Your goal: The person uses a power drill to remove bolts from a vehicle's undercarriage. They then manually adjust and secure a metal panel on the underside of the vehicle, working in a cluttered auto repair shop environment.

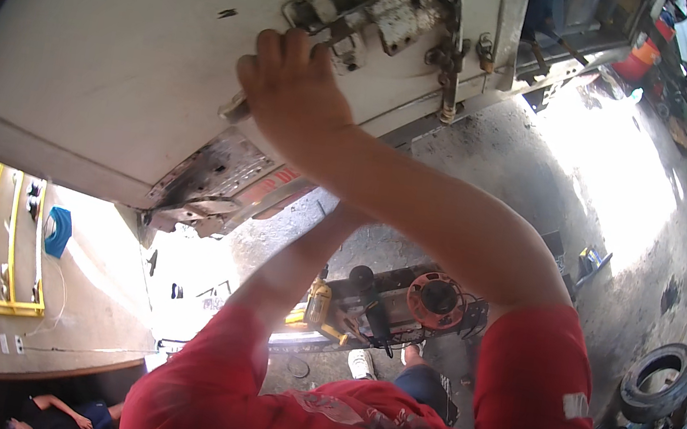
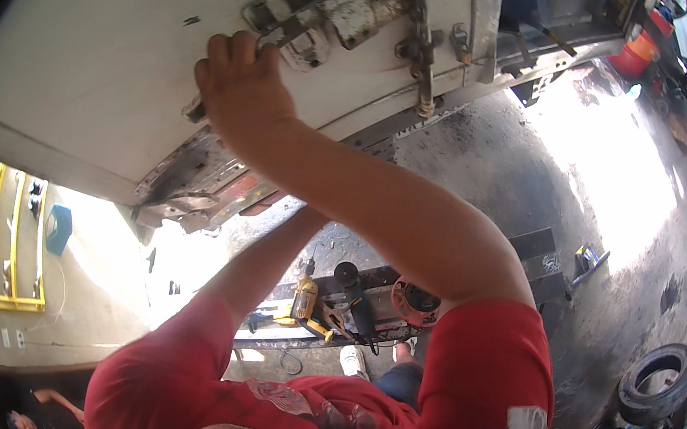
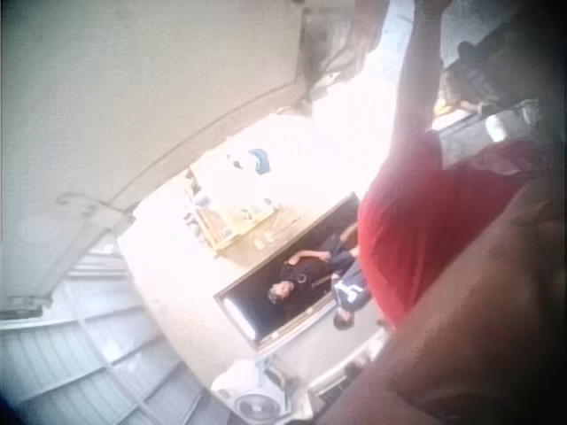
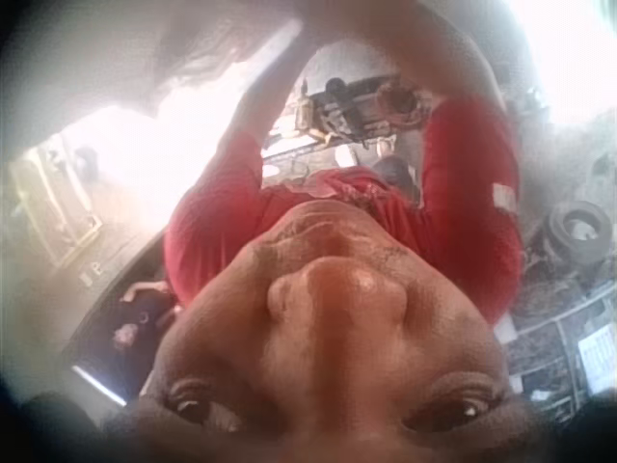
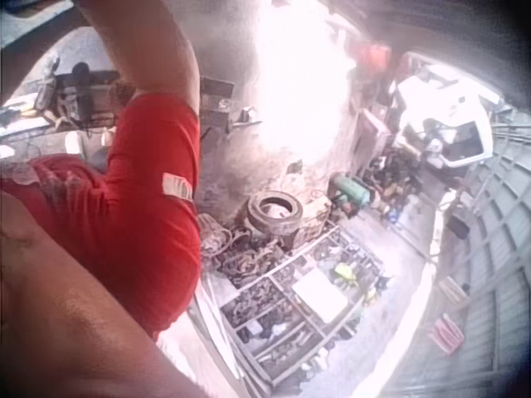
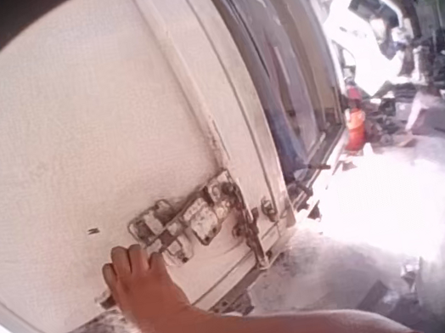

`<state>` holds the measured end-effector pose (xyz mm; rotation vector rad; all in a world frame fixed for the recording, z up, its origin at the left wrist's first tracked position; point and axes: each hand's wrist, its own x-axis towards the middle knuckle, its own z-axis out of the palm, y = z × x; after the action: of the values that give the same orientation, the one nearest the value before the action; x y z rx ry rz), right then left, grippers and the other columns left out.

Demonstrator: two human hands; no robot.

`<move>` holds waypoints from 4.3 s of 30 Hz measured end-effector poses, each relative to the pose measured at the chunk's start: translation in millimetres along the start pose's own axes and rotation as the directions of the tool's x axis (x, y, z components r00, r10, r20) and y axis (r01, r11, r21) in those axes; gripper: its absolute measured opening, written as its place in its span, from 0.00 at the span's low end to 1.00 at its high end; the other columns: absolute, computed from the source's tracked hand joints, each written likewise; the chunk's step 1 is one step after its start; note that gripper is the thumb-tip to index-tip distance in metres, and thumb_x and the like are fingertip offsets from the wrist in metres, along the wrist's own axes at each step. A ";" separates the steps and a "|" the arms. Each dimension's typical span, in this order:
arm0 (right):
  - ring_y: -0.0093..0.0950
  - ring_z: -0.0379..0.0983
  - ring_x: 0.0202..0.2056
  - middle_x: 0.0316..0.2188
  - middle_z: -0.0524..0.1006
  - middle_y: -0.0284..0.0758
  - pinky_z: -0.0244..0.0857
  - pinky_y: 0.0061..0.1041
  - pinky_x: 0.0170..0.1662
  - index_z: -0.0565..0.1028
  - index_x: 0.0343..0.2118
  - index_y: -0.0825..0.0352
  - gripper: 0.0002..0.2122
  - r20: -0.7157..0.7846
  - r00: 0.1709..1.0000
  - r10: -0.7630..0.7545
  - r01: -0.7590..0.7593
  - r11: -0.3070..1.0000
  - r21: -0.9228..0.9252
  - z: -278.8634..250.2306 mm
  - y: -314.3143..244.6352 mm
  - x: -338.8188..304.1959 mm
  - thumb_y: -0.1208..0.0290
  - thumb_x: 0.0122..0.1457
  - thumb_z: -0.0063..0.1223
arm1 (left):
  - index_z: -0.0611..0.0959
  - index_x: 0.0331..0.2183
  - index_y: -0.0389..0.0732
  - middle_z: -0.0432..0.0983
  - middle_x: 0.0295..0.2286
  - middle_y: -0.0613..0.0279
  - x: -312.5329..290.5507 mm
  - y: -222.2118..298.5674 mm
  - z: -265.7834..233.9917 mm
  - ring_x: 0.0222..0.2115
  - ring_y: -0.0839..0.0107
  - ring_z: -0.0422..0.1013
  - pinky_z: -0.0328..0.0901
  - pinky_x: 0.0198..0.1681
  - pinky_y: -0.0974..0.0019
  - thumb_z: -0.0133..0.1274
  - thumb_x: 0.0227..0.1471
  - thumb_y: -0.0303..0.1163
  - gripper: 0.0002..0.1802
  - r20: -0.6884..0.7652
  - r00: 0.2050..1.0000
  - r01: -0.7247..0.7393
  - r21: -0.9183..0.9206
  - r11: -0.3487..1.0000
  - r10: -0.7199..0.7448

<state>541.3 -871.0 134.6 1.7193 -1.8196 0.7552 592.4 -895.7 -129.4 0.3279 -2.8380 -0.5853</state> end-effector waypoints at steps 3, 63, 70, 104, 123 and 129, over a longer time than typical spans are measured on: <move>0.43 0.70 0.47 0.44 0.70 0.45 0.72 0.43 0.44 0.76 0.42 0.69 0.15 -0.232 0.972 0.022 -0.034 0.998 -0.047 -31.9 24.1 47.4 0.66 0.55 0.58 | 0.85 0.46 0.44 0.80 0.45 0.51 -128.9 26.1 -9.8 0.48 0.52 0.73 0.65 0.57 0.53 0.65 0.50 0.44 0.23 0.103 0.972 0.218 -0.056 0.974 -0.211; 0.49 0.78 0.48 0.45 0.76 0.55 0.73 0.44 0.48 0.64 0.52 0.78 0.25 0.386 0.918 0.091 0.153 0.817 -0.557 -59.9 4.6 145.8 0.62 0.62 0.56 | 0.84 0.47 0.44 0.80 0.43 0.49 -260.3 21.7 -151.3 0.45 0.50 0.76 0.70 0.49 0.51 0.62 0.53 0.40 0.20 -0.085 0.943 0.268 -0.382 0.884 -0.323; 0.46 0.82 0.39 0.34 0.83 0.50 0.75 0.43 0.43 0.68 0.49 0.76 0.25 0.540 0.835 0.107 0.261 0.787 -0.559 -83.4 -13.0 168.8 0.58 0.59 0.59 | 0.67 0.63 0.45 0.82 0.39 0.48 12.3 72.2 -287.4 0.39 0.53 0.81 0.76 0.42 0.52 0.60 0.53 0.42 0.39 -0.364 0.905 0.211 -0.067 0.975 -0.221; 0.47 0.83 0.37 0.33 0.83 0.49 0.77 0.43 0.38 0.65 0.49 0.73 0.21 0.565 0.817 -0.118 0.418 0.796 -0.438 -28.9 -5.5 106.4 0.57 0.67 0.51 | 0.84 0.37 0.43 0.83 0.31 0.55 45.9 86.1 -222.1 0.33 0.59 0.81 0.76 0.35 0.57 0.56 0.55 0.37 0.10 -0.499 0.854 0.120 -0.086 0.989 -0.147; 0.41 0.80 0.34 0.32 0.81 0.44 0.71 0.38 0.40 0.80 0.37 0.65 0.12 0.482 0.839 0.252 -0.466 0.790 0.398 82.2 -152.6 -49.6 0.60 0.61 0.60 | 0.81 0.50 0.38 0.84 0.32 0.47 -390.6 -14.1 -180.3 0.33 0.59 0.81 0.74 0.39 0.60 0.64 0.54 0.39 0.24 -0.115 0.576 0.684 -0.475 0.554 -0.810; 0.43 0.81 0.39 0.35 0.83 0.46 0.72 0.40 0.44 0.82 0.43 0.64 0.21 0.494 0.868 0.040 -0.265 0.880 0.395 156.5 -177.0 -25.2 0.48 0.61 0.58 | 0.83 0.48 0.38 0.84 0.34 0.48 -371.3 -35.0 -212.1 0.35 0.63 0.82 0.74 0.42 0.62 0.64 0.55 0.40 0.22 -0.234 0.559 0.594 -0.555 0.582 -0.795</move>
<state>720.1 -970.4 13.7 2.2303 -2.2693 0.9457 1006.6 -906.6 -18.2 1.3785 -1.9278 -1.0658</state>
